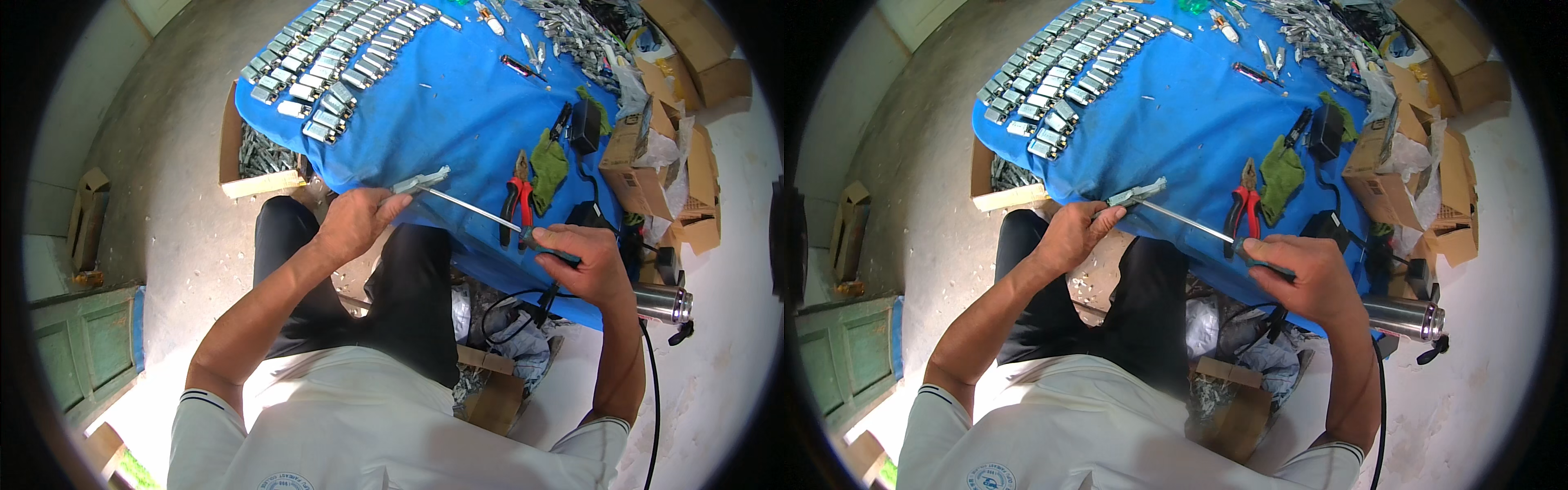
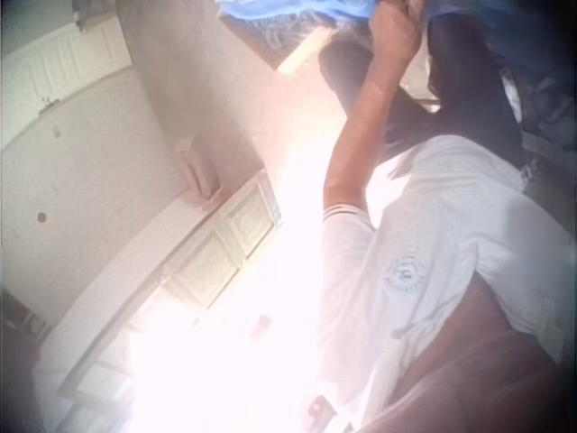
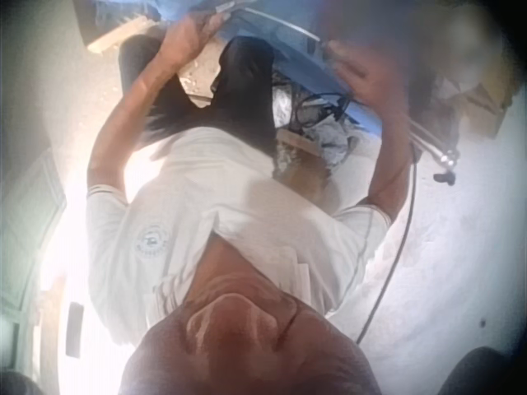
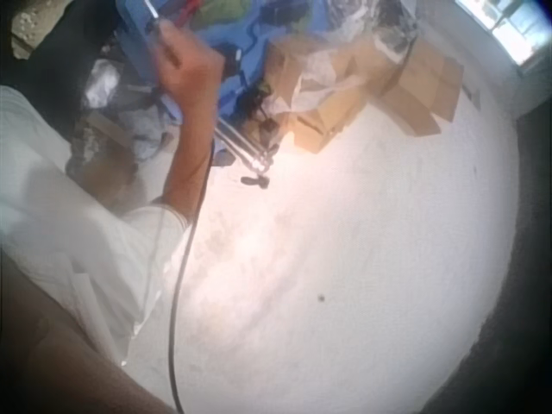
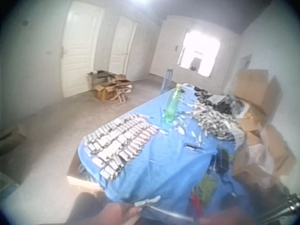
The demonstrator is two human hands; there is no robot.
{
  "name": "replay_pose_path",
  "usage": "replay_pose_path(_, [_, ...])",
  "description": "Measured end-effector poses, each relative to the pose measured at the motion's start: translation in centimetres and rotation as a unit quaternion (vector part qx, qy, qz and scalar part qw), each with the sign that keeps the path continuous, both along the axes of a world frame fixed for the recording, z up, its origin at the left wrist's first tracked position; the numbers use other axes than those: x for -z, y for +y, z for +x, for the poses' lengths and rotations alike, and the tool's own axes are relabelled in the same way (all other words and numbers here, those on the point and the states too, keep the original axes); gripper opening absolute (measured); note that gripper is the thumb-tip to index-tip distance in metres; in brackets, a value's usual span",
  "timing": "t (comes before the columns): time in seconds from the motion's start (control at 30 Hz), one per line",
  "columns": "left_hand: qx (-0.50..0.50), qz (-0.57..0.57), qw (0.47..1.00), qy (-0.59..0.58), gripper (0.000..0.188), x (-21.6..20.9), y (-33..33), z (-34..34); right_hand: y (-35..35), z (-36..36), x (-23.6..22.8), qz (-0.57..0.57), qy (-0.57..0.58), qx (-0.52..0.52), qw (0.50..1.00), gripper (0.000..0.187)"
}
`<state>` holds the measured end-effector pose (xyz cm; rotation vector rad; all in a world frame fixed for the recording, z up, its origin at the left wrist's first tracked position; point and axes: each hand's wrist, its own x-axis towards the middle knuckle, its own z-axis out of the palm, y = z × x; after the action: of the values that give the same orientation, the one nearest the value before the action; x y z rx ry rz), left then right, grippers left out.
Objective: The person uses a screwdriver to tighten screws on a metal lock mechanism held in their left hand. They repeatedly adjust the lock's position and apply pressure with the tool to secure the components. The workspace is a blue cloth-covered surface with many similar lock units arranged nearby.
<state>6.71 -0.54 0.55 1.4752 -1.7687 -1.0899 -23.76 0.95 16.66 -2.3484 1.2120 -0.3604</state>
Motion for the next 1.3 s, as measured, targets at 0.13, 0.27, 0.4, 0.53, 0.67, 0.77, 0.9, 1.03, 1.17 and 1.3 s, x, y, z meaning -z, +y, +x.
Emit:
replay_pose_path(0.13, [0.012,0.036,0.999,0.010,0.051,-0.4,-0.1,0.2,-0.7,-0.7,0.2,0.056,-0.037,0.025,0.997,0.030])
replay_pose_path(0.27, [0.018,0.003,1.000,0.016,0.051,-0.3,0.1,0.4,-1.3,-1.0,0.4,0.084,-0.054,0.031,0.995,0.030])
replay_pose_path(0.4, [0.031,0.009,0.999,0.018,0.050,-0.3,-0.2,0.7,-2.1,-1.2,0.0,0.135,-0.051,0.045,0.988,0.029])
replay_pose_path(0.53, [0.024,-0.012,1.000,0.005,0.048,0.5,0.1,0.7,-3.1,-2.2,1.0,0.241,-0.082,0.094,0.962,0.029])
replay_pose_path(0.67, [0.033,-0.052,0.998,0.018,0.047,0.5,0.4,0.4,-4.5,-3.9,2.8,0.406,-0.155,0.172,0.884,0.030])
replay_pose_path(0.77, [0.034,-0.042,0.999,0.008,0.048,0.7,-0.2,0.3,-3.9,-4.0,4.3,0.430,-0.201,0.218,0.852,0.031])
replay_pose_path(0.9, [0.006,0.014,0.999,0.033,0.051,1.2,-0.1,0.7,-1.6,-2.5,3.7,0.178,-0.091,0.107,0.974,0.030])
replay_pose_path(1.03, [0.016,0.036,0.999,0.028,0.054,1.0,-0.4,1.1,0.5,-0.9,2.8,-0.010,-0.067,0.018,0.998,0.031])
replay_pose_path(1.17, [0.024,0.057,0.996,0.058,0.055,1.1,-0.4,1.5,1.0,0.0,1.7,-0.097,0.013,-0.027,0.995,0.035])
replay_pose_path(1.3, [0.048,0.069,0.994,0.069,0.055,0.4,-0.6,1.7,1.2,0.2,1.4,-0.135,0.040,-0.043,0.989,0.036])
